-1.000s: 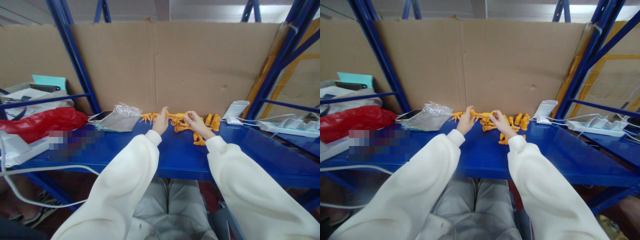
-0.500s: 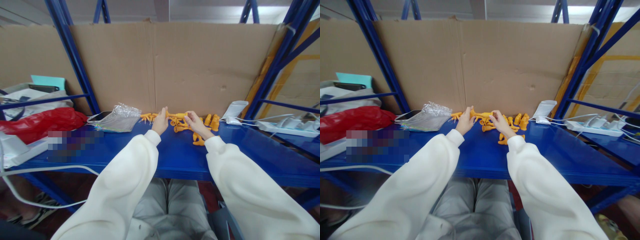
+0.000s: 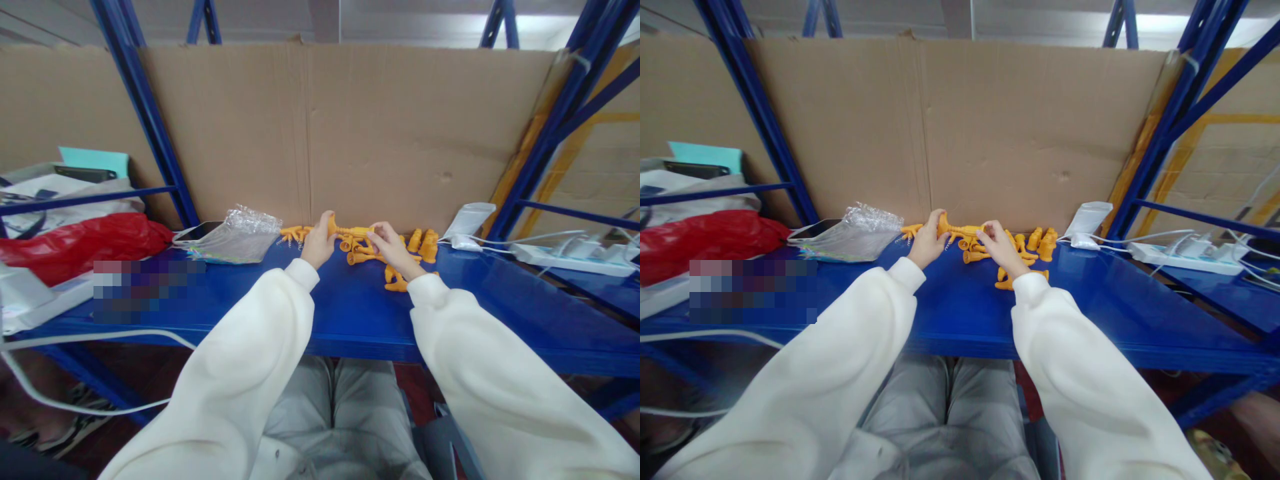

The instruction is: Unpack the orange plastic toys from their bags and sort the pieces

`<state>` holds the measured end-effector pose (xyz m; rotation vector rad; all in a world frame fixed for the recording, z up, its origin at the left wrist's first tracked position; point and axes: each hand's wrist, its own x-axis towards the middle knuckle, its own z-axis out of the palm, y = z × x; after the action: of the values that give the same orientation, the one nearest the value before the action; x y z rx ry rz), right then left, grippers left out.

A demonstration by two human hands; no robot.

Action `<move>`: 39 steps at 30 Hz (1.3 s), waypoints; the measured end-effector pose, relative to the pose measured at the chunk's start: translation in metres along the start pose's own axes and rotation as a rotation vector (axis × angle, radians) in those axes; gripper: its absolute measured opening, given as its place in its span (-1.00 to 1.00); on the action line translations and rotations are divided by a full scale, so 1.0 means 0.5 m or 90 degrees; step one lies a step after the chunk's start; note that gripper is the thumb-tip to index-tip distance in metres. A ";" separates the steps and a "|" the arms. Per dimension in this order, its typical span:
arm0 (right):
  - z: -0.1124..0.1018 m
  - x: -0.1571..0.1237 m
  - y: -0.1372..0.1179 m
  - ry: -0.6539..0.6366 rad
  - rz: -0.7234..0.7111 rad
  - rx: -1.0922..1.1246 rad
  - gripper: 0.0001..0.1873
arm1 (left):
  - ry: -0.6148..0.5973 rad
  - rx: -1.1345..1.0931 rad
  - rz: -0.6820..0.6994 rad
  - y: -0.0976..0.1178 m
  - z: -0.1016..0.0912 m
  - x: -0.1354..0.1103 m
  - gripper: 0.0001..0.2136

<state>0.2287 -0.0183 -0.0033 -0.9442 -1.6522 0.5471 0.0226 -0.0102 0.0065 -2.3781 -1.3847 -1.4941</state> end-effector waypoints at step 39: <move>-0.004 -0.014 -0.065 -0.222 0.024 -0.481 -0.75 | -0.132 0.110 0.093 0.028 -0.004 -0.006 -0.49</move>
<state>0.2212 -0.0430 0.0178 -1.4814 -2.2211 0.0908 0.0300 -0.0218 0.0111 -2.5182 -1.2808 -1.0745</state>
